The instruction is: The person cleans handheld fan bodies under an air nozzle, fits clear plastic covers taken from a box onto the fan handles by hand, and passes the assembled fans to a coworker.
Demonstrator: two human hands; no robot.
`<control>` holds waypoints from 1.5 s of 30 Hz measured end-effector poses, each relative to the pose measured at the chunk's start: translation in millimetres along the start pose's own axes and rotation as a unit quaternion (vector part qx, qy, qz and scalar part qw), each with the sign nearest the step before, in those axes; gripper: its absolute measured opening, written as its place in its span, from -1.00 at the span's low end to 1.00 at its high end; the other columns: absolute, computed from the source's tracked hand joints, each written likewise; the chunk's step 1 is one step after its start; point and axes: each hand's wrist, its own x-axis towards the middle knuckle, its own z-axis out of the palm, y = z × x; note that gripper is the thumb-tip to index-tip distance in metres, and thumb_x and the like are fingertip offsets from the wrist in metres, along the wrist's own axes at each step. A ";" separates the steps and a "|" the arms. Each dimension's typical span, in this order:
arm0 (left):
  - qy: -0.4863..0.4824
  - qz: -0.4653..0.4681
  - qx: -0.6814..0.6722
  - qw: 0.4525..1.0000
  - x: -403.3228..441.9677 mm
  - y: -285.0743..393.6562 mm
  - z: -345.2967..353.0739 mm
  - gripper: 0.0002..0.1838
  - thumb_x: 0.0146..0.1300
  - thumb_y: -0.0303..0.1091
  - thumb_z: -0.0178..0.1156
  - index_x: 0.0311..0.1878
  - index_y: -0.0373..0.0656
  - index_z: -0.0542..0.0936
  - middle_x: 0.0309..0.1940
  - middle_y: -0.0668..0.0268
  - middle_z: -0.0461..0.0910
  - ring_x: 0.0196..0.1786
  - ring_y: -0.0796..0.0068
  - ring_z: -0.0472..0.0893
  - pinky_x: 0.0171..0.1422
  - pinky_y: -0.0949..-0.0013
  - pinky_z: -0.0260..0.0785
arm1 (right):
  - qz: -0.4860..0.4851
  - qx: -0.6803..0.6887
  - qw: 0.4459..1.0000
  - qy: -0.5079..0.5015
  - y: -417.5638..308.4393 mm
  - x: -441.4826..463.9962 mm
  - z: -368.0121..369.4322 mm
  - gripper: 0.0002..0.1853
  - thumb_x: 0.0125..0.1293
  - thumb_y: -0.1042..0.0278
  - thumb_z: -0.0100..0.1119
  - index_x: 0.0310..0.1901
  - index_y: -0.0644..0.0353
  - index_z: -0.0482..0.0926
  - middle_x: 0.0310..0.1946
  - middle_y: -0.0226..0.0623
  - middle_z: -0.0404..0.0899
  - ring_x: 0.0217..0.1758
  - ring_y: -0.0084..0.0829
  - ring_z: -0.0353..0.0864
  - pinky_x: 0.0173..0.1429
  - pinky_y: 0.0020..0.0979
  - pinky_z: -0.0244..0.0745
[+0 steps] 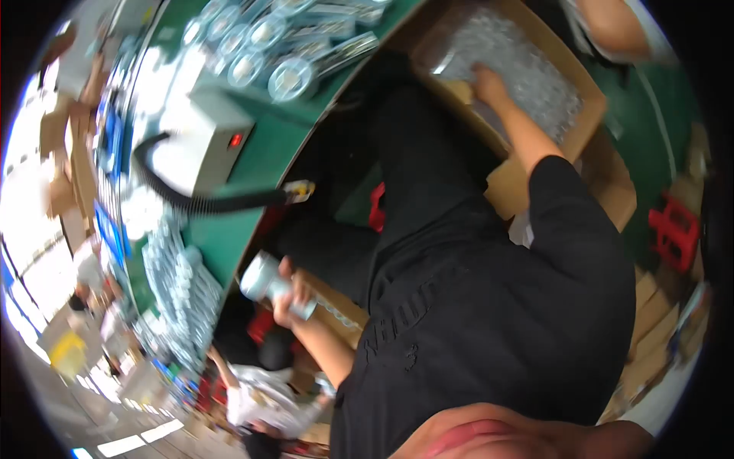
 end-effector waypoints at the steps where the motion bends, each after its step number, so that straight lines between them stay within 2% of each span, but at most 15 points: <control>1: 0.069 0.023 0.068 0.995 7.7 -23.4 -18.1 -0.12 0.16 -0.56 0.17 0.58 -0.39 0.10 0.44 -0.11 0.36 -0.40 0.53 0.36 -0.44 0.54 0.22 | -0.059 0.107 0.991 0.062 2.3 -7.8 2.4 -0.56 0.25 0.22 0.36 0.10 0.25 0.59 -0.02 0.02 0.71 0.03 0.04 0.71 0.10 -0.14 0.62; 2: 0.108 0.046 0.109 0.987 25.4 -50.3 -18.1 -0.16 0.17 -0.57 0.16 0.58 -0.31 0.15 0.50 -0.11 0.32 -0.44 0.53 0.34 -0.46 0.52 0.21 | 0.025 0.151 0.987 -0.044 -23.8 -14.3 -33.3 -0.56 0.27 0.26 0.36 0.14 0.25 0.55 -0.02 0.00 0.69 0.00 -0.06 0.71 0.10 -0.18 0.60; 5: 0.074 0.022 0.075 0.994 77.8 -94.5 -46.3 -0.25 0.24 -0.59 0.13 0.54 -0.17 0.25 0.42 -0.01 0.46 -0.47 0.58 0.32 -0.44 0.51 0.21 | -0.006 0.307 0.949 0.066 -12.2 -21.0 -17.5 -0.60 0.35 0.31 0.26 0.15 0.26 0.49 -0.08 -0.12 0.66 -0.07 -0.26 0.67 0.10 -0.29 0.58; 8: 0.089 0.020 0.046 0.995 128.5 -122.8 -63.6 -0.29 0.28 -0.60 0.09 0.53 -0.08 0.29 0.35 0.06 0.51 -0.40 0.54 0.35 -0.30 0.47 0.29 | 0.006 0.441 0.892 0.103 -43.5 -39.2 -50.1 -0.69 0.43 0.35 0.14 0.13 0.27 0.49 -0.10 -0.14 0.67 -0.09 -0.31 0.66 0.12 -0.31 0.58; 10: 0.103 0.059 0.057 0.991 151.6 -134.5 -56.3 -0.32 0.31 -0.55 0.12 0.52 -0.04 0.30 0.27 0.11 0.54 -0.35 0.49 0.39 -0.27 0.45 0.33 | 0.103 0.650 0.747 0.097 -61.5 -49.2 -69.6 -0.69 0.50 0.28 0.02 0.15 0.23 0.48 -0.11 -0.14 0.66 -0.11 -0.32 0.66 0.14 -0.30 0.56; 13: 0.053 0.050 -0.038 0.997 164.9 -127.8 -37.2 -0.36 0.35 -0.52 0.13 0.51 -0.05 0.31 0.24 0.11 0.54 -0.31 0.45 0.44 -0.25 0.43 0.36 | 0.055 0.699 0.709 0.076 -93.1 -71.1 -90.0 -0.68 0.51 0.24 -0.06 0.16 0.17 0.48 -0.14 -0.20 0.65 -0.14 -0.38 0.62 0.07 -0.38 0.50; 15: 0.014 0.037 -0.103 0.994 167.9 -125.9 -26.6 -0.38 0.38 -0.49 0.13 0.50 -0.05 0.31 0.23 0.12 0.54 -0.28 0.43 0.48 -0.24 0.41 0.37 | 0.068 0.761 0.645 -0.012 -116.4 -87.5 -97.5 -0.63 0.55 0.17 -0.14 0.20 0.15 0.50 -0.16 -0.22 0.64 -0.17 -0.40 0.61 0.02 -0.39 0.49; 21: 0.091 0.080 -0.033 0.992 170.3 -128.6 -16.3 -0.53 0.52 -0.31 0.09 0.44 -0.05 0.34 0.18 0.12 0.55 -0.19 0.40 0.58 -0.21 0.36 0.46 | -0.010 0.687 0.714 -0.135 -221.0 -141.6 -90.0 -0.62 0.58 0.20 0.00 0.31 0.16 0.44 -0.08 -0.16 0.65 -0.17 -0.33 0.69 0.01 -0.38 0.56; 25: 0.123 0.143 0.229 0.955 174.4 -136.4 -23.1 -0.50 0.55 -0.15 0.15 0.43 -0.05 0.28 0.10 0.17 0.56 -0.22 0.39 0.61 -0.19 0.34 0.55 | -0.018 0.621 0.748 -0.232 -277.2 -157.7 -76.6 -0.61 0.55 0.22 0.14 0.27 0.22 0.40 0.00 -0.09 0.61 -0.10 -0.24 0.72 0.02 -0.33 0.62; 26: 0.125 0.149 0.223 0.955 175.0 -138.2 -26.2 -0.50 0.55 -0.15 0.15 0.43 -0.05 0.28 0.10 0.17 0.56 -0.22 0.39 0.61 -0.19 0.34 0.55 | -0.023 0.616 0.751 -0.237 -280.9 -156.1 -74.9 -0.61 0.55 0.22 0.14 0.27 0.22 0.40 0.00 -0.09 0.61 -0.10 -0.24 0.72 0.02 -0.33 0.62; 31: 0.189 0.121 0.011 0.975 201.6 -134.8 -52.8 -0.55 0.54 -0.05 0.19 0.30 -0.09 0.36 -0.01 0.17 0.56 -0.28 0.39 0.60 -0.20 0.36 0.57 | 0.116 0.673 0.665 -0.304 -311.5 -137.6 -46.2 -0.63 0.52 0.21 0.20 0.17 0.28 0.41 -0.01 -0.08 0.58 -0.05 -0.22 0.70 0.04 -0.33 0.64; 35: 0.095 0.071 -0.349 0.930 236.2 -129.3 -72.2 -0.61 0.53 -0.02 0.21 0.17 -0.08 0.43 -0.14 0.18 0.57 -0.36 0.41 0.58 -0.27 0.38 0.56 | 0.307 0.738 0.500 -0.334 -314.5 -124.5 -17.1 -0.61 0.51 0.16 0.21 0.07 0.34 0.41 -0.06 -0.07 0.56 -0.02 -0.22 0.68 0.06 -0.32 0.67; 36: 0.094 0.072 -0.351 0.929 241.9 -127.4 -71.3 -0.61 0.53 -0.02 0.21 0.17 -0.08 0.43 -0.14 0.18 0.57 -0.36 0.41 0.58 -0.27 0.38 0.56 | 0.306 0.736 0.502 -0.335 -315.6 -125.5 -15.3 -0.61 0.51 0.16 0.21 0.07 0.34 0.41 -0.06 -0.07 0.56 -0.02 -0.22 0.68 0.06 -0.32 0.67; 40: 0.319 0.177 -0.358 0.860 259.5 -122.2 -64.2 -0.61 0.54 0.05 0.17 0.14 -0.05 0.47 -0.24 0.23 0.57 -0.46 0.43 0.54 -0.35 0.39 0.55 | 0.332 0.745 0.503 -0.285 -324.8 -133.5 -5.7 -0.59 0.53 0.10 0.18 0.01 0.36 0.40 -0.06 -0.06 0.55 -0.06 -0.24 0.67 0.07 -0.31 0.69; 45: 0.370 0.142 -0.416 0.818 258.9 -112.1 -44.9 -0.61 0.55 0.11 0.13 0.15 0.02 0.49 -0.27 0.26 0.55 -0.39 0.42 0.55 -0.32 0.41 0.56 | 0.367 0.738 0.488 -0.288 -336.3 -138.6 -3.8 -0.59 0.55 0.08 0.15 0.02 0.35 0.40 -0.07 -0.05 0.54 -0.08 -0.25 0.66 0.07 -0.33 0.71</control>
